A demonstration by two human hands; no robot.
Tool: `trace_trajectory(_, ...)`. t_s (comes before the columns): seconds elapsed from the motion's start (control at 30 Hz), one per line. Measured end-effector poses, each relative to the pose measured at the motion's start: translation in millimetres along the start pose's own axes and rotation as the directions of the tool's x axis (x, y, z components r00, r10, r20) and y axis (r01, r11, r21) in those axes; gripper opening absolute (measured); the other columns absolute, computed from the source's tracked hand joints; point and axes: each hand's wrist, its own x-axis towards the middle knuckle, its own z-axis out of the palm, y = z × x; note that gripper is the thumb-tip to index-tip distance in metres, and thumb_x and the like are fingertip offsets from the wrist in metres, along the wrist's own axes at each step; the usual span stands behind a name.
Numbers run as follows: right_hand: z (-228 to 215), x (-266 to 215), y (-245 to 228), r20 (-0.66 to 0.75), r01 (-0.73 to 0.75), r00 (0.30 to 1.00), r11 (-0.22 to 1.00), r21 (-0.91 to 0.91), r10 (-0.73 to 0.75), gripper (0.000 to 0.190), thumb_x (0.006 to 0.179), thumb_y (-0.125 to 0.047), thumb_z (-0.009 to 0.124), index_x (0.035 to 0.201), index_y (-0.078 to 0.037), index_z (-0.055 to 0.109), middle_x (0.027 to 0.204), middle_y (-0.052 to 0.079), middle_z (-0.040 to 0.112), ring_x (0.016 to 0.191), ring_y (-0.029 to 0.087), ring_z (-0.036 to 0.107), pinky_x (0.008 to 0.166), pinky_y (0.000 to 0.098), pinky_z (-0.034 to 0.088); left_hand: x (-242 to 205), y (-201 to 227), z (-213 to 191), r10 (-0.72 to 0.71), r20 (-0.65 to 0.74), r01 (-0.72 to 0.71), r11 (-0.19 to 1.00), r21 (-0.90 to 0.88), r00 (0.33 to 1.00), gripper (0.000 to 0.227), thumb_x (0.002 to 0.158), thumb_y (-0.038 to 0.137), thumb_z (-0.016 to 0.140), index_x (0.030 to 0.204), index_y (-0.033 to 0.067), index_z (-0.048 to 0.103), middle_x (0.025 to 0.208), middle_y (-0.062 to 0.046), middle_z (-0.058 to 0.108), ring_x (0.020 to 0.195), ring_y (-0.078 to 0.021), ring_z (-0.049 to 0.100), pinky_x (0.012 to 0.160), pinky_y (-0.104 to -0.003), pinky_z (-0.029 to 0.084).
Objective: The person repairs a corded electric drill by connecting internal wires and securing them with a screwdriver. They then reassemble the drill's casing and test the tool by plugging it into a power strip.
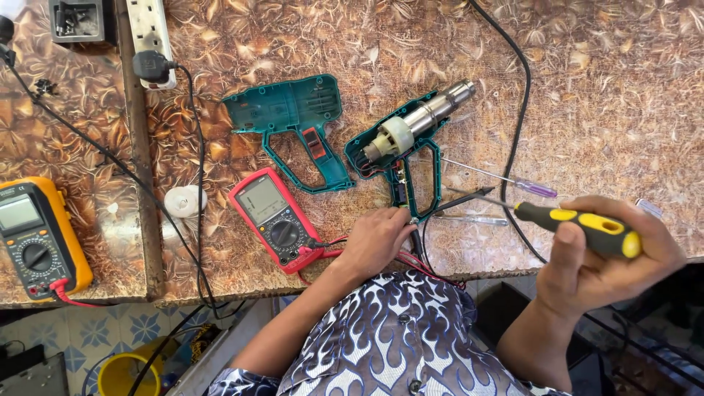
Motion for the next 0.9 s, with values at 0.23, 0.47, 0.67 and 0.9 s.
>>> trace_trajectory(0.23, -3.6, -15.1, -3.5, -0.038, -0.091, 0.995, 0.996, 0.008, 0.092, 0.046, 0.104, -0.039, 0.057, 0.121, -0.003, 0.034, 0.079, 0.020, 0.053, 0.060, 0.032, 0.059, 0.064, 0.0336, 0.036, 0.6, -0.5, 1.7, -0.008, 0.006, 0.008, 1.000, 0.012, 1.000, 0.021, 0.103, 0.027, 0.057, 0.094, 0.0086, 0.058, 0.074, -0.005, 0.064, 0.064, -0.0191, 0.064, 0.066, -0.038, 0.058)
trace_trajectory(0.47, 4.7, -25.2, -7.2, 0.034, -0.185, 0.983, 0.981, 0.063, 0.183, 0.040, 0.104, -0.033, 0.059, 0.122, -0.006, 0.036, 0.085, 0.023, 0.060, 0.069, 0.030, 0.064, 0.068, 0.0315, 0.043, 1.9, -1.8, -1.0, -0.005, 0.019, 0.005, 1.000, 0.006, 1.000, 0.022, 0.103, 0.029, 0.056, 0.093, 0.0093, 0.057, 0.072, -0.004, 0.063, 0.062, -0.0184, 0.062, 0.066, -0.037, 0.058)
trace_trajectory(0.67, 5.8, -24.9, -5.9, 0.054, -0.168, 0.985, 0.984, 0.064, 0.164, 0.040, 0.104, -0.031, 0.059, 0.123, -0.006, 0.035, 0.086, 0.023, 0.058, 0.069, 0.030, 0.064, 0.069, 0.0304, 0.043, 2.7, -1.8, -1.1, -0.002, 0.032, 0.001, 1.000, 0.020, 1.000, 0.023, 0.104, 0.029, 0.055, 0.093, 0.0094, 0.057, 0.071, -0.004, 0.062, 0.061, -0.0188, 0.062, 0.065, -0.037, 0.057)
trace_trajectory(0.9, 4.3, -27.5, -5.9, 0.086, -0.115, 0.991, 0.987, 0.110, 0.106, 0.039, 0.102, -0.030, 0.061, 0.121, -0.008, 0.035, 0.081, 0.022, 0.059, 0.071, 0.031, 0.064, 0.071, 0.0339, 0.044, 2.9, -1.0, -2.0, -0.022, 0.055, 0.021, 1.000, 0.018, 0.998, 0.023, 0.103, 0.031, 0.056, 0.093, 0.0099, 0.058, 0.073, -0.004, 0.064, 0.063, -0.0179, 0.062, 0.068, -0.038, 0.058)
